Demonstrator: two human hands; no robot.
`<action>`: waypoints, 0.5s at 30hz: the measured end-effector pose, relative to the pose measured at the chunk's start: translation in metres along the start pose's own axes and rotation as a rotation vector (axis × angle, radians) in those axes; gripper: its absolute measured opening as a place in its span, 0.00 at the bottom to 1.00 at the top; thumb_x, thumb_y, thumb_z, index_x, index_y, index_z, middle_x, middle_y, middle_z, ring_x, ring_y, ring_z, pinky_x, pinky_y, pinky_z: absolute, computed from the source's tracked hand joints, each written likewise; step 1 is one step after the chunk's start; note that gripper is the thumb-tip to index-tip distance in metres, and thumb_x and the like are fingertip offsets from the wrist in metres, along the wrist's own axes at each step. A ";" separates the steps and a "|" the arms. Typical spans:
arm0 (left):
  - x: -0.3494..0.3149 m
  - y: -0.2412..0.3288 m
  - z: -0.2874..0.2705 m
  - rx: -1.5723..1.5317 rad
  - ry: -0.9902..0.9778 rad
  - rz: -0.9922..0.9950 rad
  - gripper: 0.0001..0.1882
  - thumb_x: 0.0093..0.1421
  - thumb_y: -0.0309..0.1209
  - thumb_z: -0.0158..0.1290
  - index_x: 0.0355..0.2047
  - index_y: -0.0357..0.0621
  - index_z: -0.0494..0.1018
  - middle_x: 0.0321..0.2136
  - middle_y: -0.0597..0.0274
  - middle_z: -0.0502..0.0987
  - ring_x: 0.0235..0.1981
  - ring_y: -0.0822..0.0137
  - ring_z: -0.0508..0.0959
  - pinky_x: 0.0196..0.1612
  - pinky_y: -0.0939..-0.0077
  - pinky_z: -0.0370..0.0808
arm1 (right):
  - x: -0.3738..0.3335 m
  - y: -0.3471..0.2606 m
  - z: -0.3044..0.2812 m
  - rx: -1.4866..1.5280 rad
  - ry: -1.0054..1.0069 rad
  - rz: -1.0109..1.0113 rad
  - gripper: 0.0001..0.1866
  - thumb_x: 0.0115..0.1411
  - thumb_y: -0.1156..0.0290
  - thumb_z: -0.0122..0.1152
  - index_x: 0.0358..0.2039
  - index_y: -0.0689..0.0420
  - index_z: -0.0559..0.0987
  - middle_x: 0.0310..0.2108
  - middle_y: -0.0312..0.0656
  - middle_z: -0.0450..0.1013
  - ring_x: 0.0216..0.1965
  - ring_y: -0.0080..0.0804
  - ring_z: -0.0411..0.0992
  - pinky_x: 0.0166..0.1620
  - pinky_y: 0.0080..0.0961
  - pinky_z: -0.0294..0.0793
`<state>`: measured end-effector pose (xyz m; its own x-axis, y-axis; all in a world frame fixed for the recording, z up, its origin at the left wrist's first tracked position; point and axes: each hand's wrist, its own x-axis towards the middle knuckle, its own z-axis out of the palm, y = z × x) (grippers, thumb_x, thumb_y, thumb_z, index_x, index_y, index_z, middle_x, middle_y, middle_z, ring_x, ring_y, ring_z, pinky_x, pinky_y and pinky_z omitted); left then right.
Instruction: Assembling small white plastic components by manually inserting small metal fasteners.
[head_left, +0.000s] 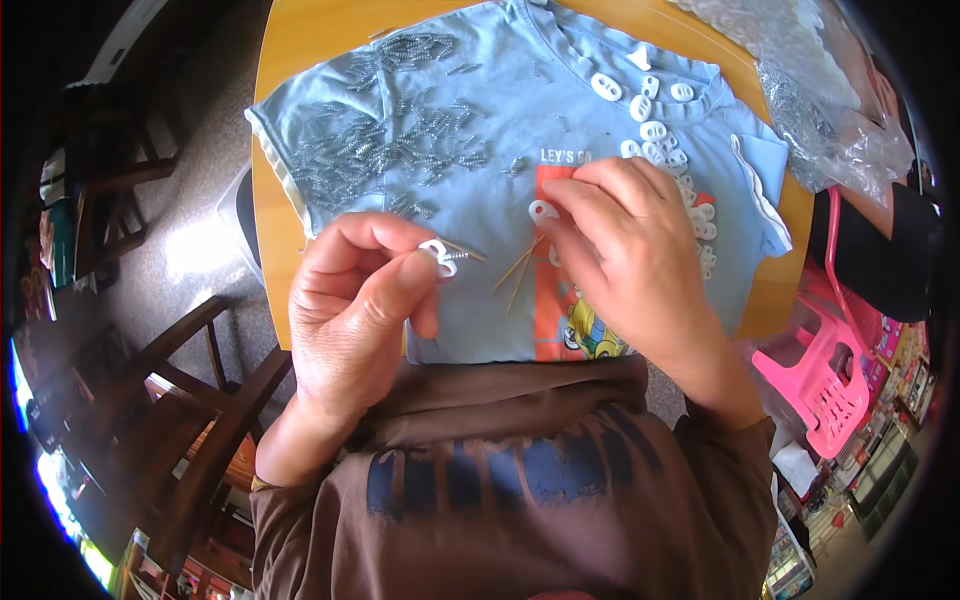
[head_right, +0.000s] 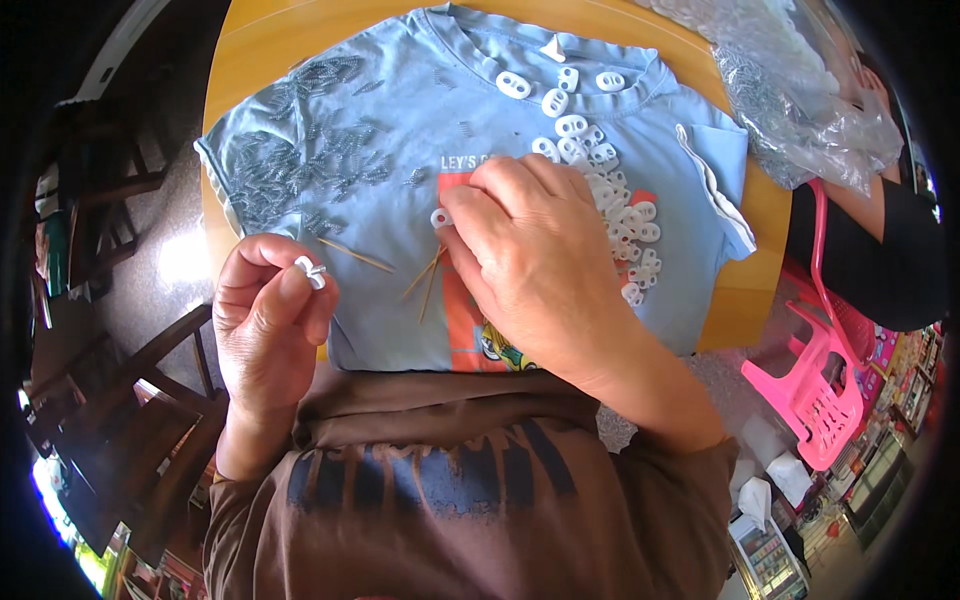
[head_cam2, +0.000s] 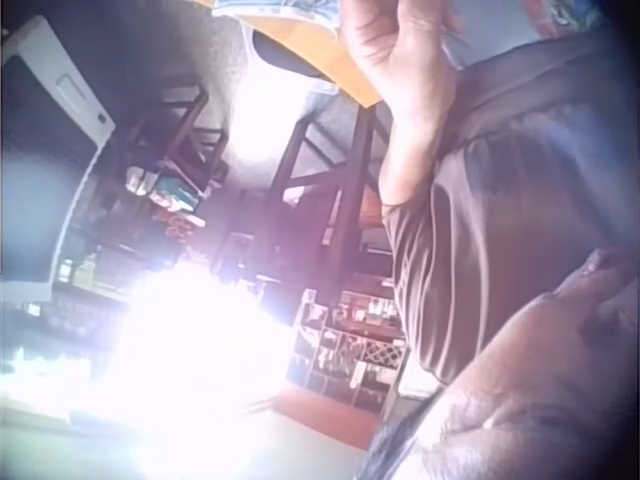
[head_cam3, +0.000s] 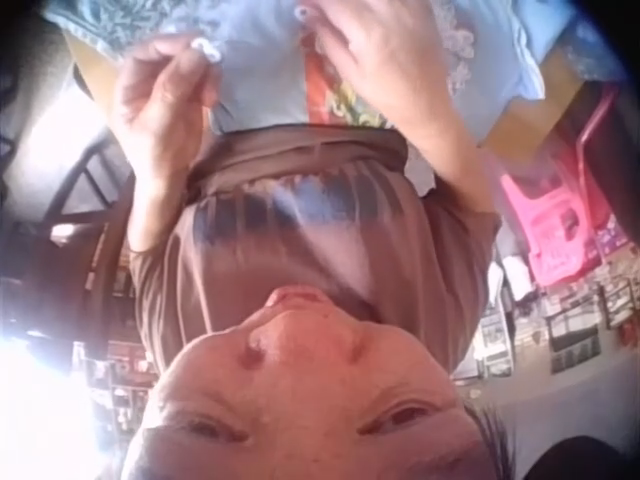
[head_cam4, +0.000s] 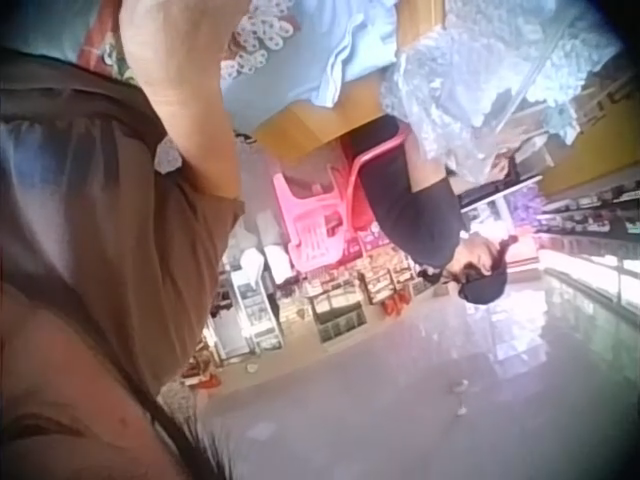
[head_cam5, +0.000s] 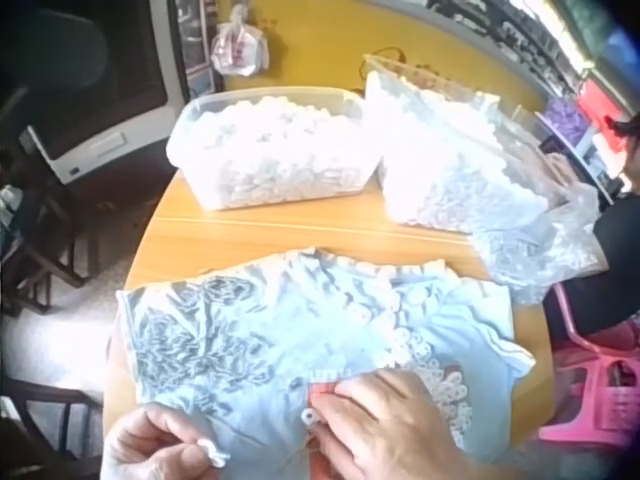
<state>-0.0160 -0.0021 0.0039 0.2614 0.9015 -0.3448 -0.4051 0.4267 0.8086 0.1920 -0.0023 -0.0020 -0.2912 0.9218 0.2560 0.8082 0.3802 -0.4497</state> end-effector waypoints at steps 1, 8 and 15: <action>0.000 0.000 0.000 0.000 0.002 0.001 0.04 0.56 0.23 0.49 0.32 0.37 0.67 0.24 0.59 0.72 0.15 0.75 0.66 0.21 0.85 0.64 | 0.000 0.001 0.002 -0.020 -0.004 -0.003 0.08 0.44 0.75 0.62 0.27 0.57 0.74 0.26 0.37 0.65 0.31 0.35 0.66 0.35 0.29 0.64; -0.001 -0.001 -0.003 -0.020 0.017 -0.001 0.04 0.56 0.23 0.50 0.32 0.38 0.67 0.25 0.60 0.72 0.15 0.76 0.66 0.20 0.85 0.64 | -0.003 -0.003 -0.001 -0.019 -0.071 -0.042 0.08 0.44 0.75 0.61 0.26 0.57 0.74 0.27 0.37 0.65 0.31 0.34 0.66 0.36 0.30 0.64; 0.001 0.001 -0.004 -0.118 -0.040 -0.021 0.06 0.55 0.21 0.51 0.35 0.36 0.69 0.26 0.61 0.74 0.19 0.77 0.69 0.22 0.87 0.66 | -0.002 -0.016 -0.006 0.626 -0.022 0.320 0.12 0.48 0.79 0.60 0.35 0.58 0.73 0.27 0.37 0.69 0.29 0.25 0.68 0.35 0.20 0.67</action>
<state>-0.0196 -0.0007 0.0026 0.3047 0.8899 -0.3394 -0.4988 0.4527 0.7392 0.1824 -0.0107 0.0102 -0.1037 0.9945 0.0141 0.4113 0.0558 -0.9098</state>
